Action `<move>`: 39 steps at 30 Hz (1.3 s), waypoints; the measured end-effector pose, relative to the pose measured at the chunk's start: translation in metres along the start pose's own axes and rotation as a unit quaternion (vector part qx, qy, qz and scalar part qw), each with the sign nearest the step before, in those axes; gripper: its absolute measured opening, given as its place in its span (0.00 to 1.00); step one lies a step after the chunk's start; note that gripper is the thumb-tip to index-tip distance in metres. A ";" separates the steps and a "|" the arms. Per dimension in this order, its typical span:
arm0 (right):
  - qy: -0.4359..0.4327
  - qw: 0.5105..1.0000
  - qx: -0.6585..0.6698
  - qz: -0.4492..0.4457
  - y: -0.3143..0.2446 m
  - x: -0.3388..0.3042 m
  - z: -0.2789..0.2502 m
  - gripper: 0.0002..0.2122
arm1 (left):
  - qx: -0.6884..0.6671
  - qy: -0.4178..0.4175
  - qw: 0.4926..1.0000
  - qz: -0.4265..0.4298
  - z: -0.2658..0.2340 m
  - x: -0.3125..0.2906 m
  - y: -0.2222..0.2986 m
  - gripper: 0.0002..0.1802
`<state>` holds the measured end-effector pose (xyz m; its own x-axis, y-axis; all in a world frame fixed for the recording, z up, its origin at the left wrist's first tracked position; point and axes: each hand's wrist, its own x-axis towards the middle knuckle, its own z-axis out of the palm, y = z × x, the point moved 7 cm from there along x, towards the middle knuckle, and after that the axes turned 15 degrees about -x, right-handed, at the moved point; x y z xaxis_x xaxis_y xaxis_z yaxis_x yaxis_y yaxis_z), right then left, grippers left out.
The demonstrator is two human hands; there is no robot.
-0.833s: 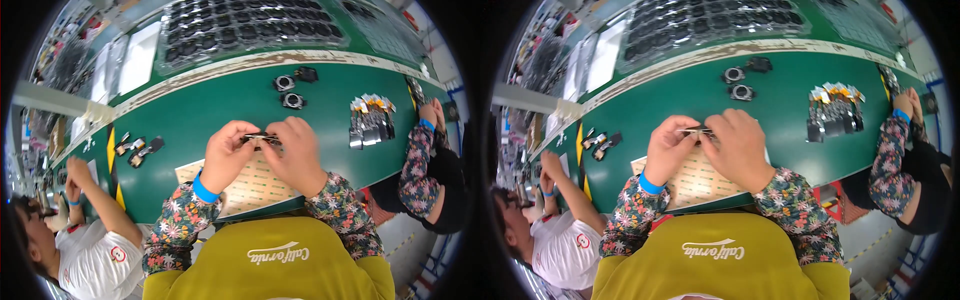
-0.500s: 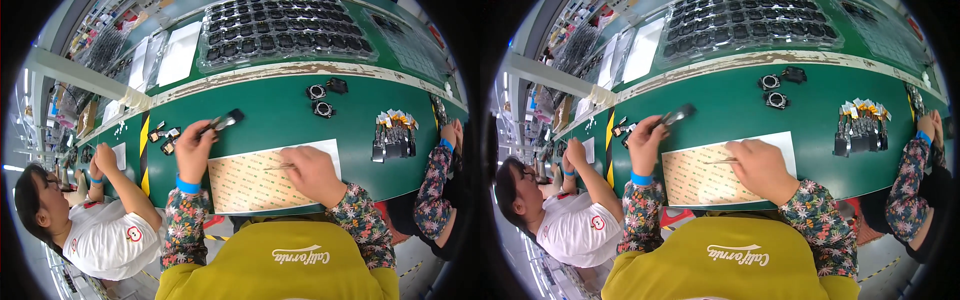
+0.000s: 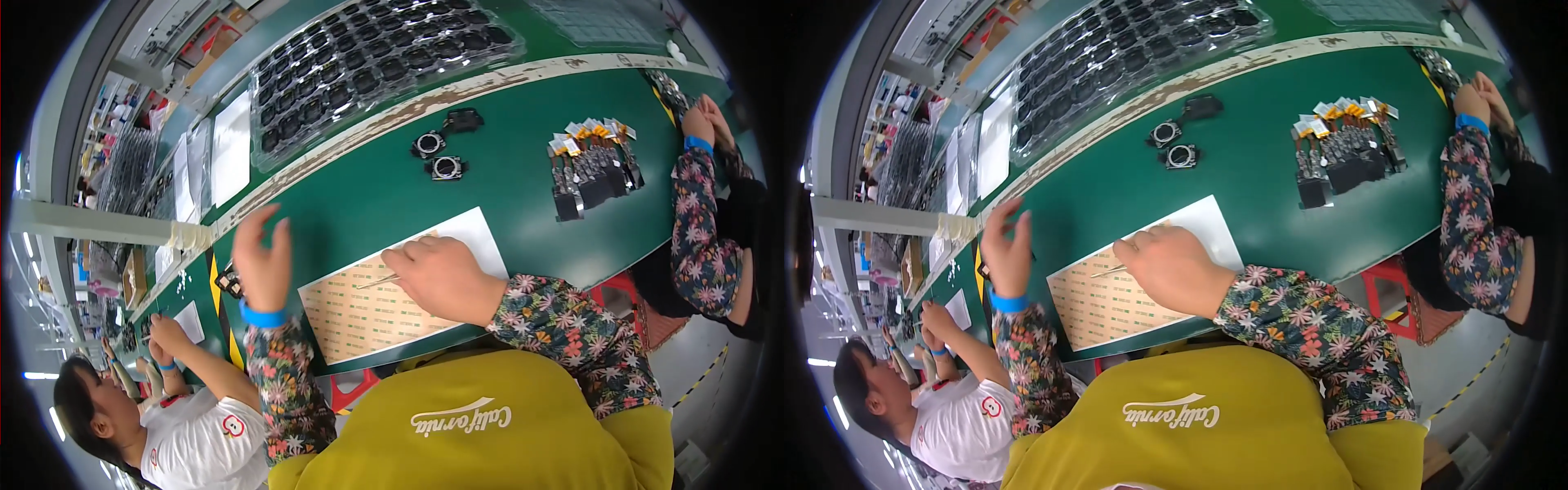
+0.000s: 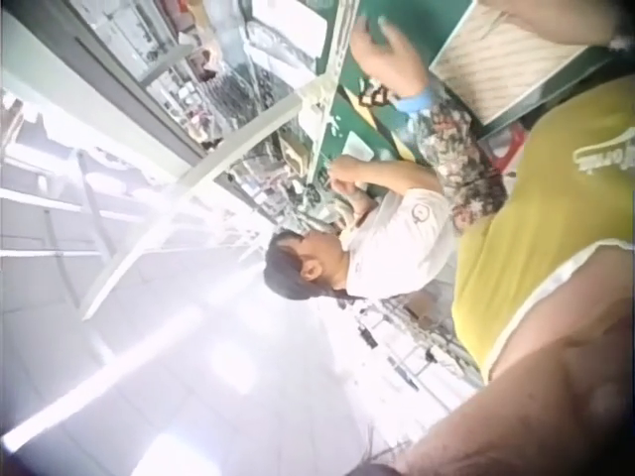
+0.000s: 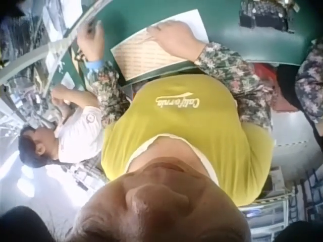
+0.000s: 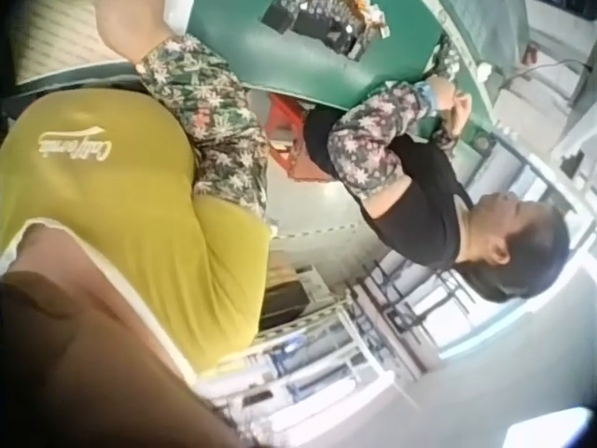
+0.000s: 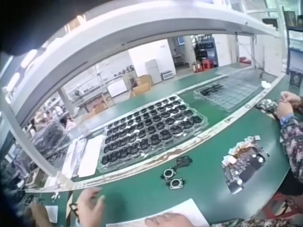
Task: The person assembles small electronic components by applying adhesive with a precision applicator, then joining the electronic components into plastic housings.
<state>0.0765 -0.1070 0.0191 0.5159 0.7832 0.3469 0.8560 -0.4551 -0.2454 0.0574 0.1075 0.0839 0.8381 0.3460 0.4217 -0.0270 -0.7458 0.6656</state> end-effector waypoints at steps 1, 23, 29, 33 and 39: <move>0.011 1.000 -0.001 0.005 0.002 -0.002 0.001 0.13 | -0.017 -0.058 0.995 0.076 0.032 0.011 0.025 0.12; 0.215 0.973 -0.047 0.070 0.054 -0.033 -0.070 0.06 | -0.530 -0.185 0.801 -0.206 0.096 -0.003 0.033 0.14; 0.148 0.907 -0.215 0.332 0.149 -0.067 -0.110 0.07 | -0.686 -0.165 0.628 -0.328 0.105 -0.035 0.004 0.20; 0.083 0.897 -0.250 0.355 0.158 -0.071 -0.102 0.07 | -0.683 -0.174 0.618 -0.349 0.116 -0.043 0.007 0.19; 0.079 0.894 -0.287 0.335 0.148 -0.056 -0.100 0.04 | -0.647 -0.178 0.653 -0.352 0.115 -0.051 0.009 0.18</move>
<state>0.1777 -0.2601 0.0537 0.8784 0.2049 0.4319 0.2066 -0.9775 0.0435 0.0774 0.0175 -0.0019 0.9584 0.0173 -0.2850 0.1886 0.7113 0.6771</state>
